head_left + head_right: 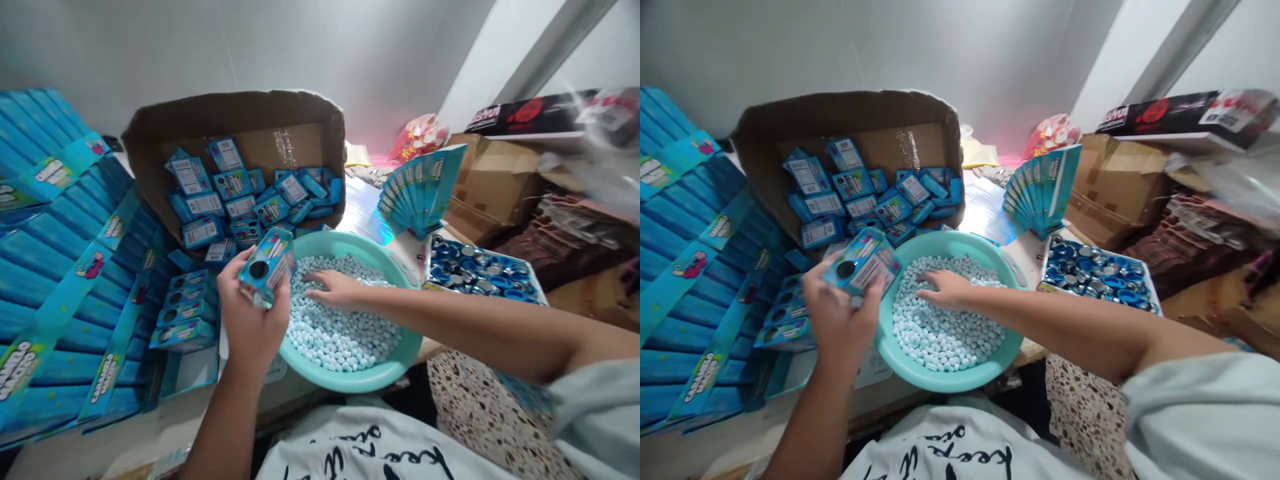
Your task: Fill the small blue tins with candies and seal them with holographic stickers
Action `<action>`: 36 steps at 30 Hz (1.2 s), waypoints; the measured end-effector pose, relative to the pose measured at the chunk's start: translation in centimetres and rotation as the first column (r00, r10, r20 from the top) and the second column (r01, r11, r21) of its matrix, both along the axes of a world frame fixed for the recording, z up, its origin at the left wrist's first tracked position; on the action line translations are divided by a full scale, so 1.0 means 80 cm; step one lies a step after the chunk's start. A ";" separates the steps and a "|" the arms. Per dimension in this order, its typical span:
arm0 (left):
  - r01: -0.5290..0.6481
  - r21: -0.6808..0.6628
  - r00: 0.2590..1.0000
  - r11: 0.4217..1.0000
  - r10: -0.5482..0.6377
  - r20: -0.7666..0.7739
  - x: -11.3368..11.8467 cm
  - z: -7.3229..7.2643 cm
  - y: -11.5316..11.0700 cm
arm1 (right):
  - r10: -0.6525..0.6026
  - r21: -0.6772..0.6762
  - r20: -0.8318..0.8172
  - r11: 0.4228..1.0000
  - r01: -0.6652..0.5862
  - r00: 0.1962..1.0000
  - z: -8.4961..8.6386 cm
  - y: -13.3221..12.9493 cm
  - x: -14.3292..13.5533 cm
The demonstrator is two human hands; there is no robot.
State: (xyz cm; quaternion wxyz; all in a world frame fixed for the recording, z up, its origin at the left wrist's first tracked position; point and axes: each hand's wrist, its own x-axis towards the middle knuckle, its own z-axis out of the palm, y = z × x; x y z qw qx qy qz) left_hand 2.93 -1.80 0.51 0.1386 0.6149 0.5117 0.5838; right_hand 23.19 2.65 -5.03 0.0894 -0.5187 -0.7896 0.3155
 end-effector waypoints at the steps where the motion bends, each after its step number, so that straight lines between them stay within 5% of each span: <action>1: 0.083 -0.059 0.995 0.995 -0.080 0.051 0.018 -0.001 0.009 | -0.033 0.007 -0.022 0.999 0.034 0.999 -0.001 -0.001 -0.005; 4: 0.217 -0.206 0.970 0.954 -0.189 0.150 0.048 -0.017 0.039 | -0.149 -0.002 -0.073 0.989 0.149 0.986 -0.006 0.000 -0.013; 8: 0.243 -0.276 0.961 0.930 -0.191 0.201 0.041 -0.037 0.065 | -0.222 -0.062 -0.138 0.975 0.215 0.965 -0.016 0.007 -0.019; 13: 0.199 -0.289 0.967 0.936 -0.139 0.216 0.028 -0.030 0.061 | -0.151 -0.090 -0.230 0.987 0.133 0.961 -0.017 0.007 -0.029; 19: 0.221 -0.372 0.956 0.902 -0.126 0.263 0.032 -0.025 0.057 | 0.030 0.058 -0.206 0.998 -0.018 0.978 0.005 -0.004 -0.025; 23: 0.318 -0.442 0.943 0.839 -0.234 0.235 0.030 -0.036 0.058 | 0.248 0.298 -0.092 0.931 -0.211 0.964 0.025 -0.009 -0.009; 25: 0.344 -0.479 0.939 0.808 -0.286 0.191 0.029 -0.040 0.057 | 0.280 0.398 -0.168 0.896 -0.195 0.945 0.036 -0.013 0.000; 28: 0.370 -0.526 0.926 0.766 -0.350 0.142 0.029 -0.042 0.054 | 0.147 0.350 -0.423 0.937 0.011 0.894 0.056 -0.020 0.005; 30: 0.391 -0.550 0.910 0.738 -0.399 0.110 0.030 -0.040 0.051 | -0.062 0.161 -0.618 0.966 0.203 0.784 0.068 -0.022 0.000; 32: 0.409 -0.567 0.893 0.715 -0.443 0.085 0.032 -0.038 0.049 | -0.295 -0.113 -0.780 0.934 0.340 0.552 0.080 -0.019 -0.009; 36: 0.421 -0.577 0.881 0.700 -0.467 0.076 0.032 -0.032 0.044 | -0.521 -0.460 -0.848 0.817 0.348 0.100 0.096 0.001 -0.028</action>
